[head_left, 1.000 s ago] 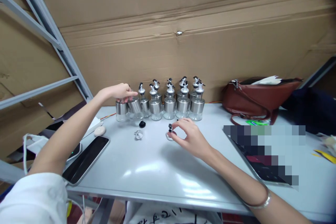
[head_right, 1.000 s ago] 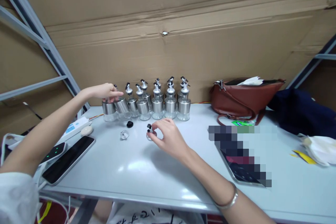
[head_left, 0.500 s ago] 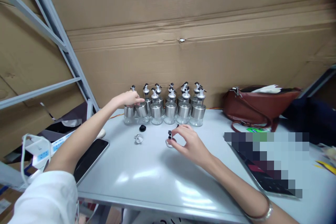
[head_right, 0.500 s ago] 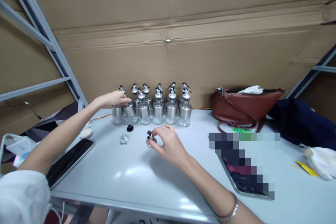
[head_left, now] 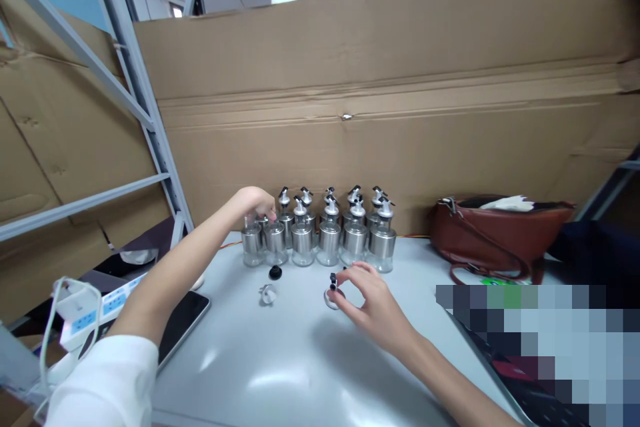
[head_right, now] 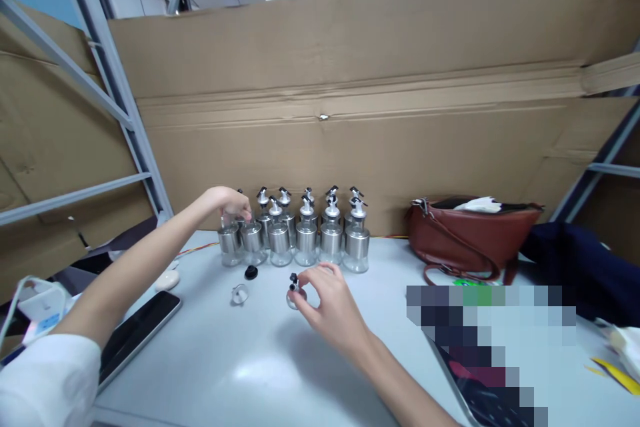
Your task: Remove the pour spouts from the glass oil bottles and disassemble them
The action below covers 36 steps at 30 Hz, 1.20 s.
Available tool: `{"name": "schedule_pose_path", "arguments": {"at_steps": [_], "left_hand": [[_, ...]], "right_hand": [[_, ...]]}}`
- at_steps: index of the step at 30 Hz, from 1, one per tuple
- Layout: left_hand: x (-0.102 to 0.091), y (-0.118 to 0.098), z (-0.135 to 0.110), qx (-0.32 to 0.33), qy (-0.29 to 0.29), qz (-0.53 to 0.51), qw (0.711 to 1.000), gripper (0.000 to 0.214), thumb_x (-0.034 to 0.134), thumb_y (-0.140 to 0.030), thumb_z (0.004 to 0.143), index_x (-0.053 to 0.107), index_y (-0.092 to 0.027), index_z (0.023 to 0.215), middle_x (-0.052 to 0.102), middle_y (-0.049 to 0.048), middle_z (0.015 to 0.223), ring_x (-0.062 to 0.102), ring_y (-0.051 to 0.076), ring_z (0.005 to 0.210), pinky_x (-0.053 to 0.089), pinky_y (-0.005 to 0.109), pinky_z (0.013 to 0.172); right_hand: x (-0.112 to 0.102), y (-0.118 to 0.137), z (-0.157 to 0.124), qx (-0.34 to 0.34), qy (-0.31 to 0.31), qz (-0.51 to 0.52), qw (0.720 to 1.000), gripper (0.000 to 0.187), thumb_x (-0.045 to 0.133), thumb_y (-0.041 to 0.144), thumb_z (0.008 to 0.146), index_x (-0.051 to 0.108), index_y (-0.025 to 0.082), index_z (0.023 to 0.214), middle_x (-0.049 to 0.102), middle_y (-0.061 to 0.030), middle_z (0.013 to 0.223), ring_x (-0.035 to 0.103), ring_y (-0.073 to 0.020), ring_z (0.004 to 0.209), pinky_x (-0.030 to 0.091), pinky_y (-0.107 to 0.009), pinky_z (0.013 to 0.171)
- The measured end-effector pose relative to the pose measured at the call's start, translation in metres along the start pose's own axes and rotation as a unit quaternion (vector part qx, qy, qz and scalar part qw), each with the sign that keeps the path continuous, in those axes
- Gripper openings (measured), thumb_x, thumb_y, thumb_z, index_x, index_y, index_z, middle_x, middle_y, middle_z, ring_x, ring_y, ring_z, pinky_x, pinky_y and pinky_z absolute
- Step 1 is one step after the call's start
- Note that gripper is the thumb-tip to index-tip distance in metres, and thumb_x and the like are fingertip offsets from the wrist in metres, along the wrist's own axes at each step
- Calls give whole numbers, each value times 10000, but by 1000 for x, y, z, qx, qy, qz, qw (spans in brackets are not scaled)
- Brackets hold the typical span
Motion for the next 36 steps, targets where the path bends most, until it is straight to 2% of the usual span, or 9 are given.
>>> {"name": "schedule_pose_path", "arguments": {"at_steps": [3, 7, 11, 14, 18, 21, 24, 29, 36], "left_hand": [[-9, -8, -10, 20, -45, 32, 998, 266, 537, -319, 799, 736, -212, 939, 679, 109, 1046, 633, 229, 828, 507, 298, 728], [-26, -19, -36, 52, -145, 66, 986, 243, 506, -306, 811, 723, -210, 867, 559, 118, 1191, 526, 282, 1087, 451, 349, 880], [-36, -27, -71, 84, -238, 62, 966, 331, 349, -279, 900, 639, -130, 955, 456, 143, 1234, 528, 227, 1009, 433, 342, 886], [-45, -39, -106, 150, -339, -7, 929, 382, 263, -322, 948, 583, -116, 926, 472, 130, 1154, 536, 177, 861, 440, 327, 824], [-51, -66, -154, 285, -409, -68, 864, 398, 271, -377, 973, 565, -162, 815, 524, 38, 912, 515, 155, 838, 414, 292, 806], [-52, -80, -175, 299, -463, -93, 829, 383, 319, -397, 974, 559, -159, 793, 520, 14, 837, 504, 132, 759, 401, 262, 723], [-37, -98, -180, 306, -487, -59, 816, 401, 351, -430, 967, 541, -154, 746, 513, 1, 759, 489, 122, 692, 373, 244, 648], [18, -131, -160, 343, -482, 44, 805, 454, 302, -468, 969, 569, -150, 787, 580, 27, 804, 526, 132, 694, 374, 248, 622], [67, -142, -131, 348, -472, 73, 806, 445, 332, -489, 953, 555, -153, 765, 578, 33, 790, 530, 137, 640, 373, 268, 576]], "right_hand": [[-2, 1, 0, -5, -12, -6, 1000, 79, 563, 213, 844, 512, 222, 783, 665, 0, 736, 615, -180, 654, 443, -480, 875], [-7, 5, 1, -24, -40, -16, 999, 71, 541, 230, 866, 525, 215, 798, 653, 7, 705, 622, -176, 640, 462, -461, 865], [-22, 4, 1, -40, -119, -30, 992, 83, 516, 275, 896, 554, 204, 873, 686, -35, 779, 645, -199, 719, 498, -407, 799], [-33, 1, 1, -26, -164, -23, 986, 86, 531, 283, 899, 562, 202, 903, 685, -51, 817, 641, -203, 766, 515, -346, 717], [-39, 1, 1, -31, -194, -11, 980, 66, 558, 268, 890, 564, 208, 918, 674, -36, 809, 635, -188, 760, 512, -301, 680], [-43, 3, -1, -39, -218, -4, 975, 42, 569, 248, 883, 567, 213, 906, 673, -31, 822, 637, -181, 770, 507, -285, 687], [-48, 3, -4, -38, -240, 7, 970, 46, 577, 229, 876, 574, 211, 918, 673, -31, 839, 638, -174, 770, 509, -283, 713], [-55, 1, -9, -21, -261, 34, 964, 82, 563, 215, 883, 594, 206, 958, 675, -38, 866, 643, -164, 785, 525, -274, 717], [-48, -1, -10, 12, -240, 85, 967, 179, 554, 216, 889, 644, 223, 1043, 733, -50, 948, 702, -211, 862, 578, -324, 741]]}}
Point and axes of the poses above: each hand's wrist, its own z-axis towards the middle knuckle, its own x-axis out of the palm, y = z × x, the point moved 7 cm from there along z, towards the middle knuckle
